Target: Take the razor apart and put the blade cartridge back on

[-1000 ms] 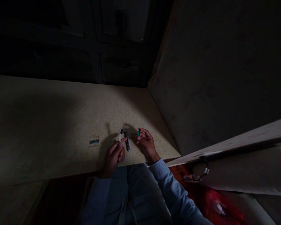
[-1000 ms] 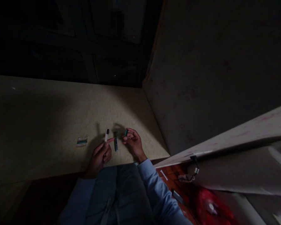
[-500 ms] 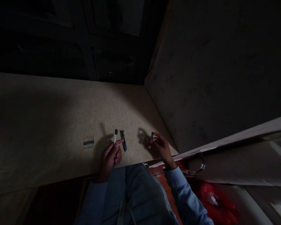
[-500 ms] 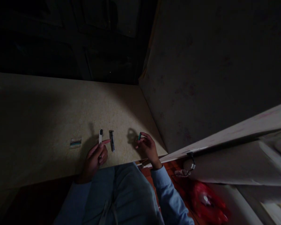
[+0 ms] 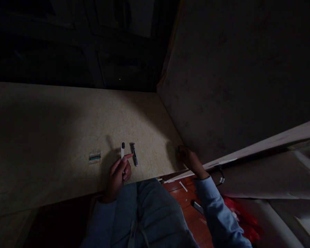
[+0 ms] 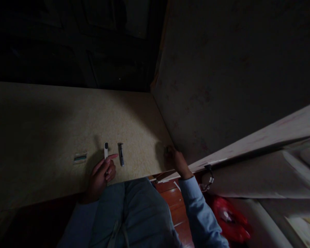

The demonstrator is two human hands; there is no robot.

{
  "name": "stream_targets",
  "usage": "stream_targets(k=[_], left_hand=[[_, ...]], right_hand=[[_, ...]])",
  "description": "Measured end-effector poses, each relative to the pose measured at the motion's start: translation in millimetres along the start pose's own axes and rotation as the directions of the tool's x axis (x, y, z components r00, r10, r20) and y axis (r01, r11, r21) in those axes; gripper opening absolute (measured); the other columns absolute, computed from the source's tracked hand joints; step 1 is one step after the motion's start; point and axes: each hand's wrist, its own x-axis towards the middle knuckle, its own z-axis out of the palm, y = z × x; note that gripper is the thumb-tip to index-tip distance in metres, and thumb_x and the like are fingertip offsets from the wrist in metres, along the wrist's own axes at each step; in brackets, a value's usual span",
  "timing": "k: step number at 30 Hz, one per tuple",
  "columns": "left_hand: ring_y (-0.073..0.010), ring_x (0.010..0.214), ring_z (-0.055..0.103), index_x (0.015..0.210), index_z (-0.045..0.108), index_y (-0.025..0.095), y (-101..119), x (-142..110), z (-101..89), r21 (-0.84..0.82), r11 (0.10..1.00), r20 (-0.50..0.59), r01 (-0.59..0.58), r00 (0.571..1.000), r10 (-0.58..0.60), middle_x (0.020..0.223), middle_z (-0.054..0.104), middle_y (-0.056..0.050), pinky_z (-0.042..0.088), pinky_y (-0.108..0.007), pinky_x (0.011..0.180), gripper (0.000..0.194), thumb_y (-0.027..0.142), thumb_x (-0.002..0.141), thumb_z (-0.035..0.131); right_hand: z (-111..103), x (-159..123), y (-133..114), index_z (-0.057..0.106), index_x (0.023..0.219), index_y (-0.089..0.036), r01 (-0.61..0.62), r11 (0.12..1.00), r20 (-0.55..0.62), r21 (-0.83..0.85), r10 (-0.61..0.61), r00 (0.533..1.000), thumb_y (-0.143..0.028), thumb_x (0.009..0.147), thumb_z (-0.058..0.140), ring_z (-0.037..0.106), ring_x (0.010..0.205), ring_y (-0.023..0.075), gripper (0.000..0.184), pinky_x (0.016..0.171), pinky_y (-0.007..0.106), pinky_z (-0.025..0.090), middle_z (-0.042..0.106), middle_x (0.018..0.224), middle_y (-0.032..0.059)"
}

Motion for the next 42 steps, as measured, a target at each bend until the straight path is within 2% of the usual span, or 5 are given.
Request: stream_targets(k=[9, 19, 25, 33, 42], left_hand=[[-0.0037, 0.039, 0.031, 0.112, 0.066, 0.013, 1, -1, -0.3, 0.005, 1.000, -0.014, 0.001, 1.000, -0.001, 0.054, 0.042, 0.009, 0.025, -0.018, 0.039, 0.050, 0.052, 0.081, 0.074], [-0.0041, 0.039, 0.031, 0.114, 0.065, 0.013, 1, -2, 1.6, 0.020, 1.000, -0.020, -0.019, 1.000, 0.020, 0.054, 0.042, 0.009, 0.026, -0.018, 0.039, 0.050, 0.050, 0.081, 0.073], [-0.0039, 0.040, 0.031, 0.115, 0.065, 0.012, 0, -1, 0.6, 0.027, 1.000, -0.024, -0.007, 1.000, 0.007, 0.055, 0.043, 0.008, 0.025, -0.018, 0.038, 0.049, 0.049, 0.084, 0.072], [-0.0036, 0.037, 0.031, 0.115, 0.066, 0.011, -4, 1, -2.0, 0.015, 1.000, -0.013, -0.024, 1.000, 0.025, 0.054, 0.042, 0.009, 0.024, -0.018, 0.037, 0.051, 0.051, 0.083, 0.072], [-0.0058, 0.036, 0.034, 0.121, 0.065, 0.009, -4, -2, 0.2, 0.021, 0.999, -0.002, -0.048, 0.999, 0.048, 0.052, 0.046, 0.007, 0.026, -0.020, 0.036, 0.061, 0.059, 0.085, 0.067]], right_hand=[[-18, 16, -13, 0.066, 0.126, -0.015, -0.029, 0.903, 0.261, -0.428, 0.154, 0.953, -0.005, 0.089, 0.053, 0.072, 0.105, 0.0226, 0.040, 0.082, 0.022, 0.051, 0.074, 0.117, 0.0150], [-11, 5, -17, 0.053, 0.137, -0.007, -0.062, 0.852, 0.215, -0.520, 0.201, 0.956, 0.000, 0.087, 0.052, 0.074, 0.099, 0.0275, 0.051, 0.080, 0.029, 0.053, 0.075, 0.107, 0.0212], [12, -27, -40, 0.065, 0.123, -0.021, -0.101, 0.901, 0.110, -0.421, 0.161, 0.981, -0.016, 0.100, 0.046, 0.074, 0.089, 0.0211, 0.030, 0.069, 0.025, 0.047, 0.073, 0.108, 0.0127], [35, -44, -37, 0.072, 0.112, -0.021, -0.072, 0.958, -0.062, -0.279, 0.057, 0.996, -0.018, 0.098, 0.051, 0.069, 0.083, 0.0179, 0.026, 0.067, 0.024, 0.046, 0.068, 0.109, 0.0103], [67, -61, -55, 0.071, 0.112, -0.021, 0.219, 0.973, 0.036, -0.067, -0.217, 0.975, -0.016, 0.097, 0.049, 0.067, 0.090, 0.0211, 0.027, 0.079, 0.031, 0.051, 0.071, 0.105, 0.0092]])
